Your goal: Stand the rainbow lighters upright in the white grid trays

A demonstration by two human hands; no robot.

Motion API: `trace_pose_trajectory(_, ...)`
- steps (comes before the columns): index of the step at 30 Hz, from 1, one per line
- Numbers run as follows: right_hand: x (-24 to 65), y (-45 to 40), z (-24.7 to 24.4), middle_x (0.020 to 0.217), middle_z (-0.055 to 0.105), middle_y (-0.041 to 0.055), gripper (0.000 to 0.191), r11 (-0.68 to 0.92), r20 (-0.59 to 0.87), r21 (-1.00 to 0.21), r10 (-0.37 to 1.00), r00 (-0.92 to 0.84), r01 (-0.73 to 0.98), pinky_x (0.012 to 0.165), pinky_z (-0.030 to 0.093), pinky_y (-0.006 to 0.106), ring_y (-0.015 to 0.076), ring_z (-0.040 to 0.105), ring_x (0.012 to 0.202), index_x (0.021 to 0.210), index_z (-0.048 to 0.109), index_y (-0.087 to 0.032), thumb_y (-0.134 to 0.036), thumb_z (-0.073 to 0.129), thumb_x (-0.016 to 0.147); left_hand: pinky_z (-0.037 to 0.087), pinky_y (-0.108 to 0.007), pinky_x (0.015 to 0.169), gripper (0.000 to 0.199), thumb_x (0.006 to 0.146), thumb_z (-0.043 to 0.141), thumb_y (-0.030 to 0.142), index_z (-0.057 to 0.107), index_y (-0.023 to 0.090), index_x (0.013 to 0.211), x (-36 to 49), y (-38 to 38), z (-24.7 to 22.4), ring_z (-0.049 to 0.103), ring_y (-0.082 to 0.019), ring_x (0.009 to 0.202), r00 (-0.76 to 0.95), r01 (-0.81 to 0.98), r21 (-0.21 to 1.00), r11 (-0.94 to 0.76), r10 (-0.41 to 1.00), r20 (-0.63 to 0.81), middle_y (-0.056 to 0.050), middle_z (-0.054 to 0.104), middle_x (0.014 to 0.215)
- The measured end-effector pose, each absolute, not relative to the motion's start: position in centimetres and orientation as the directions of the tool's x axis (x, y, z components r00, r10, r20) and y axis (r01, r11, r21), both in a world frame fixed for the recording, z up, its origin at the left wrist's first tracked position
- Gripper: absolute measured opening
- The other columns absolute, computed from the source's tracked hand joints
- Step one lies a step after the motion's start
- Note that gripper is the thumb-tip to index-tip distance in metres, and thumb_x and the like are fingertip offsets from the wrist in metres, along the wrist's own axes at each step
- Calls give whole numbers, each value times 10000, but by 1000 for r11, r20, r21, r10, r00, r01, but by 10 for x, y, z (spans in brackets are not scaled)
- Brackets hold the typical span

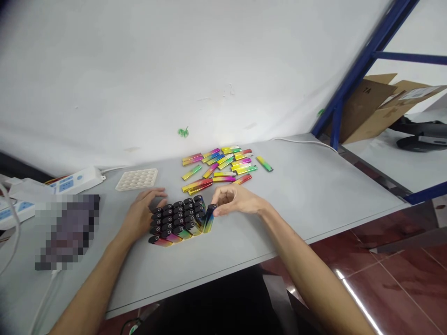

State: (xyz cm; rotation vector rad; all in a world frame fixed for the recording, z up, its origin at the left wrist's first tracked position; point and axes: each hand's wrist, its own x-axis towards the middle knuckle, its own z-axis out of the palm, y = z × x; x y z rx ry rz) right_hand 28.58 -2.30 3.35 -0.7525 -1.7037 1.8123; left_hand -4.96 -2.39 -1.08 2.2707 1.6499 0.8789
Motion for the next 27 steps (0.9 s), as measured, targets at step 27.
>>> trace_pose_trajectory(27,259,-82,69,899,701,3,153,258,56,-905,861,-506,338,731,557,307,146,673,776,890,646,-217,-313,750,831,447,-485,1045,192,941,490,361,628,234,985,-49,-26,-9,561,-276,1192,216,803,482,-352,924,315,-79,647,1223)
